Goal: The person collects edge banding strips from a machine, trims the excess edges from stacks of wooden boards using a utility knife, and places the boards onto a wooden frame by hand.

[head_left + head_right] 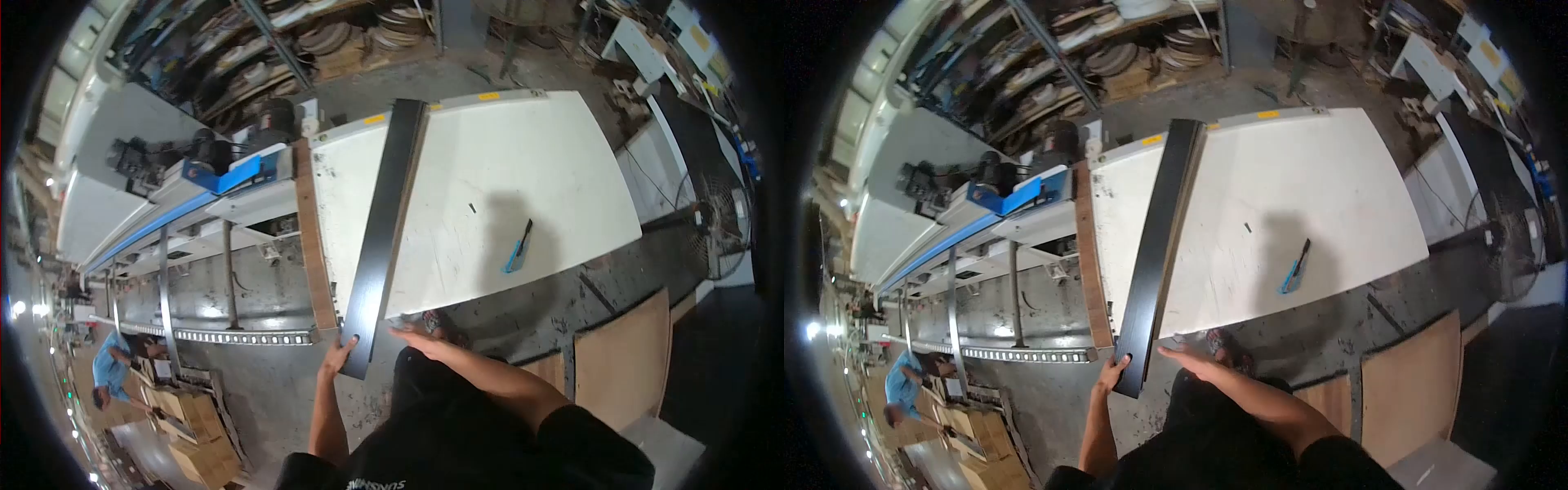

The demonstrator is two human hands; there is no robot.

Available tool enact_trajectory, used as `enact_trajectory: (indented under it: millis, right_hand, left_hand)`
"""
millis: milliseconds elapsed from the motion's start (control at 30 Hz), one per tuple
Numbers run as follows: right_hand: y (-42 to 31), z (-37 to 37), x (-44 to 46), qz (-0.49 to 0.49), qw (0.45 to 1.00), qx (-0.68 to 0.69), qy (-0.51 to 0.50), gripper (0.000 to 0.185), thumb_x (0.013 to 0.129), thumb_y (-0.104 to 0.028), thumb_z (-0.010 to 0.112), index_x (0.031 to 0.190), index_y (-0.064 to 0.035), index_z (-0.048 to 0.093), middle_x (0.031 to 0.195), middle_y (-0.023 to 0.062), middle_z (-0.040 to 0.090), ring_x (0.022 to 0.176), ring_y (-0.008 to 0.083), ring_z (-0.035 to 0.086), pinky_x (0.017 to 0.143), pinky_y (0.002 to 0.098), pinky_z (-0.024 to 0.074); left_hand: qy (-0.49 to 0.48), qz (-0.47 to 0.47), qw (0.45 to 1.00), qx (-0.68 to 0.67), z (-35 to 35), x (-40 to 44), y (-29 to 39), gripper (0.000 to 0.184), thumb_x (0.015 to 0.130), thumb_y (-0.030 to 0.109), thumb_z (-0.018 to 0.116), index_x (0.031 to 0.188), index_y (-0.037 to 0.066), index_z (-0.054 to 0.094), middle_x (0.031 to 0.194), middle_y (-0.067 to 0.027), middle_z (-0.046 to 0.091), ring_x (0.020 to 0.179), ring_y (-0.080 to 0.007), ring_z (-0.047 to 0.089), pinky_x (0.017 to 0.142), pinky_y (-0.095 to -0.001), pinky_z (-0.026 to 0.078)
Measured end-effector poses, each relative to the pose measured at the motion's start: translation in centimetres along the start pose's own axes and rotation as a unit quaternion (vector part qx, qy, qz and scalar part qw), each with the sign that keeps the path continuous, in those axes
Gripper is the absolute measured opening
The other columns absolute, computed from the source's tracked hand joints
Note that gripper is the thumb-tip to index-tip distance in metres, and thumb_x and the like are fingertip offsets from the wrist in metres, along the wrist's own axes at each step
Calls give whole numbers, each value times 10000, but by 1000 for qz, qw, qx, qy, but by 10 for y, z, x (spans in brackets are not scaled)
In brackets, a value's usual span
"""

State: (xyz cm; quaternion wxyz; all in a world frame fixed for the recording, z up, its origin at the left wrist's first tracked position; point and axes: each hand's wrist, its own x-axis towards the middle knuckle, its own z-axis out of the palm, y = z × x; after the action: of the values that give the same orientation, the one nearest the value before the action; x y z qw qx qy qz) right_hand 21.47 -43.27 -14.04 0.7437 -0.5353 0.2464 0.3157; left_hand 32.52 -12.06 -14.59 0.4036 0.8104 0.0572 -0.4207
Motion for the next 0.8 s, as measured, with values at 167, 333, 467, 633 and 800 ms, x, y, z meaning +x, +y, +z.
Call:
enact_trajectory:
  millis: [167, 333, 467, 633, 800]
  right_hand:
    - [3, 45, 35, -1, 998, -19, 56, 1239, 913, -719, 750, 1698, 47, 175, 1685, 264, 365, 1584, 347, 342, 1267, 471, 330]
    - [-35, 65, 8, -116, 985, 121, 39, 1004, 933, -527, 837, 1604, 27, 336, 1447, 180, 592, 1352, 265, 563, 1125, 393, 465]
    - [-23, 61, -7, -154, 961, 157, 169, 810, 932, -485, 848, 1457, 32, 511, 1385, 174, 611, 1269, 248, 587, 1064, 403, 485]
    - [-80, 18, -91, -77, 961, 88, 249, 670, 921, -293, 897, 1402, 11, 543, 1271, 108, 654, 1193, 231, 633, 1003, 400, 543]
    - [34, -44, -66, -110, 968, 65, 215, 881, 899, -403, 895, 1539, 27, 468, 1449, 182, 594, 1348, 279, 564, 1144, 428, 452]
  left_hand:
    - [-85, 7, 985, -147, -4, 16, -2, 919, 934, 527, 833, 1540, -81, 504, 1381, -200, 686, 1235, -287, 656, 1093, -396, 501]
    - [-123, 21, 978, -169, 12, -8, 32, 744, 984, 404, 806, 1516, -46, 544, 1340, -135, 698, 1179, -236, 667, 1058, -369, 514]
    - [-129, 23, 968, -215, 64, -12, 0, 752, 997, 407, 783, 1548, -28, 516, 1441, -135, 639, 1336, -252, 574, 1173, -393, 416]
    - [-144, -14, 949, -282, 137, -39, 16, 795, 1011, 425, 765, 1578, -35, 451, 1472, -131, 599, 1347, -256, 552, 1172, -409, 406]
    - [-121, 31, 955, -269, 216, -59, 41, 795, 1028, 476, 741, 1566, -35, 454, 1439, -142, 604, 1324, -251, 554, 1157, -414, 416]
